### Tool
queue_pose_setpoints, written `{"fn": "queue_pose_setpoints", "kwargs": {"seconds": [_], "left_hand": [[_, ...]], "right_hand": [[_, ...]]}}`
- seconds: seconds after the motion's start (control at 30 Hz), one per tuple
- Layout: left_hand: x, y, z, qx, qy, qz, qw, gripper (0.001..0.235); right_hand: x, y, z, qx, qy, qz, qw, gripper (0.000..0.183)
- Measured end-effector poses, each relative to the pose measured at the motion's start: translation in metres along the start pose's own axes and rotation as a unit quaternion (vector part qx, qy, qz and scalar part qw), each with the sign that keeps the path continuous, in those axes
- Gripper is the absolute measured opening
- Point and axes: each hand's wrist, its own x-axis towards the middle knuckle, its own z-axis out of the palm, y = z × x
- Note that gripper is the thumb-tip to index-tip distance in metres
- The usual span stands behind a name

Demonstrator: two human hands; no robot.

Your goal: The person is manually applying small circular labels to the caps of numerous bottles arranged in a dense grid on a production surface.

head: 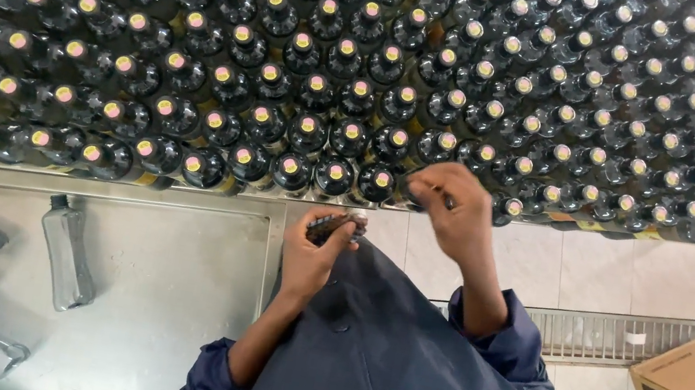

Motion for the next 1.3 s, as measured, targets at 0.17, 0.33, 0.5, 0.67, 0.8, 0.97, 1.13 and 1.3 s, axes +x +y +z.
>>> {"fn": "queue_pose_setpoints", "kwargs": {"seconds": [0.17, 0.33, 0.5, 0.67, 0.8, 0.97, 1.13, 1.3], "left_hand": [[0.000, -0.009, -0.008, 0.009, 0.031, -0.004, 0.999, 0.017], [-0.001, -0.013, -0.015, -0.010, 0.056, 0.006, 0.998, 0.018], [0.000, -0.012, -0.025, -0.010, 0.075, -0.001, 0.997, 0.018], [-0.001, -0.004, -0.024, -0.015, 0.079, -0.009, 0.997, 0.019], [-0.001, -0.012, -0.026, 0.010, 0.066, 0.021, 0.998, 0.017], [-0.002, -0.015, -0.025, 0.030, 0.057, 0.041, 0.997, 0.018], [-0.002, -0.009, -0.020, 0.011, 0.063, 0.020, 0.998, 0.021], [-0.002, -0.013, -0.016, 0.030, 0.049, 0.027, 0.998, 0.018]], "right_hand": [[0.037, 0.021, -0.014, -0.115, 0.083, 0.005, 0.990, 0.013], [0.053, 0.052, 0.007, -0.195, 0.082, 0.014, 0.977, 0.024], [0.059, 0.048, 0.016, -0.250, 0.020, 0.042, 0.967, 0.033], [0.060, 0.050, 0.023, -0.247, -0.024, 0.067, 0.966, 0.041], [0.059, 0.063, 0.030, -0.305, -0.056, 0.074, 0.948, 0.045], [0.057, 0.056, 0.039, -0.303, -0.065, 0.056, 0.949, 0.038], [0.055, 0.070, 0.042, -0.321, -0.066, 0.046, 0.944, 0.042], [0.054, 0.085, 0.056, -0.390, -0.090, 0.018, 0.916, 0.056]]}}
